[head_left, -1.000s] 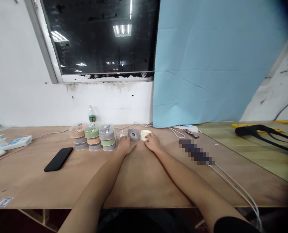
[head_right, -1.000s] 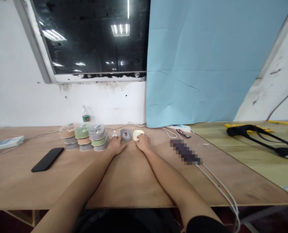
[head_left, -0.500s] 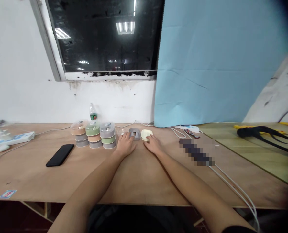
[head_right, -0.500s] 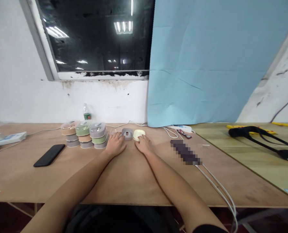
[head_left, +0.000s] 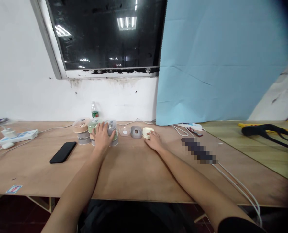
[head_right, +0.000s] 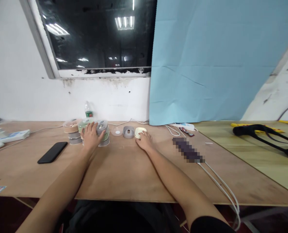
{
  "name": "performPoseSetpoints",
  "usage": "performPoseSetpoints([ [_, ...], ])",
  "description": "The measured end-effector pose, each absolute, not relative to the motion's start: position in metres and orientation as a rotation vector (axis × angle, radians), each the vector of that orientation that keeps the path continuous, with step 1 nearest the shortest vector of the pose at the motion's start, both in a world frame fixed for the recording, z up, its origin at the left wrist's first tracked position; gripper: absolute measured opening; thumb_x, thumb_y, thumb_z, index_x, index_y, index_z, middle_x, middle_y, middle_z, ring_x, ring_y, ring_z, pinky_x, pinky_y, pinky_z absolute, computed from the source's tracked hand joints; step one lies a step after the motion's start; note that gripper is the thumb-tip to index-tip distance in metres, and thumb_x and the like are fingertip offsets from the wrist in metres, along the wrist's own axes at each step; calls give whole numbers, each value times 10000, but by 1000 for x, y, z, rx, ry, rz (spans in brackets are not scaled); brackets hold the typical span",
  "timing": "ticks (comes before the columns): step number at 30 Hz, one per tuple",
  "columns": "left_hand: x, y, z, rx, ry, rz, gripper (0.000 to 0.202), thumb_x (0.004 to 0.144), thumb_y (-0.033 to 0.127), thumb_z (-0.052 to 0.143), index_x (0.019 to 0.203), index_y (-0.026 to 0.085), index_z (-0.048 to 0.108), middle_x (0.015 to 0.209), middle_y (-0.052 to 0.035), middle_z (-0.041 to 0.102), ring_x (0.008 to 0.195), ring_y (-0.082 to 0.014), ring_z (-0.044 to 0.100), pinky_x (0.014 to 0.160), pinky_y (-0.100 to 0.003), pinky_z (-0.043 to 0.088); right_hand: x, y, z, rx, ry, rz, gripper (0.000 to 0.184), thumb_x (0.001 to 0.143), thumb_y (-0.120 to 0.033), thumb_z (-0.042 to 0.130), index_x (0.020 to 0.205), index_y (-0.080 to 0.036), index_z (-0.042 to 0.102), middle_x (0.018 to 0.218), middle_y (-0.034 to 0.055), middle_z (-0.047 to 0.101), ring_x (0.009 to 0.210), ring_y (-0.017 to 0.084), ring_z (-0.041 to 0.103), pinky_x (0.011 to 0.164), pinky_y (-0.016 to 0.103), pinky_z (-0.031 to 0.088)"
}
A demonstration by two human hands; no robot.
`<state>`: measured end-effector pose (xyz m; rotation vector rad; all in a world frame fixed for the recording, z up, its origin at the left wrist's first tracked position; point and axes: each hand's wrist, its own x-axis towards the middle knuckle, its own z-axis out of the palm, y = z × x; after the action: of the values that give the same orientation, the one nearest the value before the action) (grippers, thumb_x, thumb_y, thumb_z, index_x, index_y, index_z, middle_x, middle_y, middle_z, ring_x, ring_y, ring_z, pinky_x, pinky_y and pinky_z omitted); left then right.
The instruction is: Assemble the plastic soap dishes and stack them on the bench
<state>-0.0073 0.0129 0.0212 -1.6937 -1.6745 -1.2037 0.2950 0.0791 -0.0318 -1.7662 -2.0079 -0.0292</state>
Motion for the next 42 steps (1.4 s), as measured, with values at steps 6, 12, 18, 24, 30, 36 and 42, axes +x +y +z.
performPoseSetpoints([
  [6, -7, 16, 18, -1779, -1588, -1223, 536, 804, 510, 592, 1253, 228, 515, 1353, -131, 491, 1241, -307, 450, 1081, -504, 246, 296, 83, -34, -1716, -2015, -47, 491, 814, -428, 553, 1236, -178, 573, 1400, 151, 426, 1264, 327, 390, 1042, 467, 291],
  [12, -11, 24, 12, -1861, -1475, -1370, 488, 820, 481, 587, 1222, 209, 537, 1308, -124, 507, 1252, -274, 446, 1050, -422, 364, 297, 81, -32, -1608, -1950, -159, 449, 814, -369, 553, 1216, -170, 576, 1353, 133, 465, 1256, 287, 394, 1054, 419, 287],
  [18, -8, 26, 12, -1851, -1403, -1519, 458, 812, 465, 618, 1185, 206, 553, 1289, -120, 519, 1245, -262, 460, 1062, -435, 369, 285, 68, -19, -1276, -2006, -228, 407, 843, -333, 525, 1213, -165, 558, 1307, 119, 502, 1254, 255, 398, 1070, 398, 289],
  [24, 15, 10, 15, -2028, -1320, -1584, 482, 814, 498, 614, 1191, 208, 535, 1311, -111, 508, 1255, -245, 459, 1061, -415, 387, 263, 49, -10, -1031, -2145, -107, 509, 858, -333, 507, 1339, -189, 429, 1338, 109, 505, 1260, 262, 423, 1063, 430, 315],
  [30, 49, -8, 5, -2519, -1316, -1331, 516, 792, 532, 619, 1197, 221, 548, 1331, -103, 500, 1257, -269, 455, 1062, -432, 382, 276, 56, -18, -1050, -2111, 92, 701, 794, -214, 526, 1446, -182, 270, 1337, 120, 517, 1190, 244, 510, 1005, 415, 398],
  [36, 54, -8, -4, -2731, -1430, -1216, 596, 765, 469, 652, 1278, 211, 490, 1340, -103, 478, 1258, -264, 448, 1076, -405, 360, 288, 60, -23, -981, -2283, 171, 700, 718, -94, 521, 1397, -217, 402, 1373, 79, 501, 1246, 217, 480, 1037, 383, 384],
  [42, 49, -3, -10, -2907, -1534, -1021, 730, 770, 501, 626, 1401, 221, 387, 1454, -106, 355, 1296, -285, 417, 1077, -393, 362, 282, 58, -23, -1017, -2335, 185, 712, 731, -81, 523, 1411, -246, 389, 1392, 62, 491, 1245, 214, 488, 1030, 376, 390],
])
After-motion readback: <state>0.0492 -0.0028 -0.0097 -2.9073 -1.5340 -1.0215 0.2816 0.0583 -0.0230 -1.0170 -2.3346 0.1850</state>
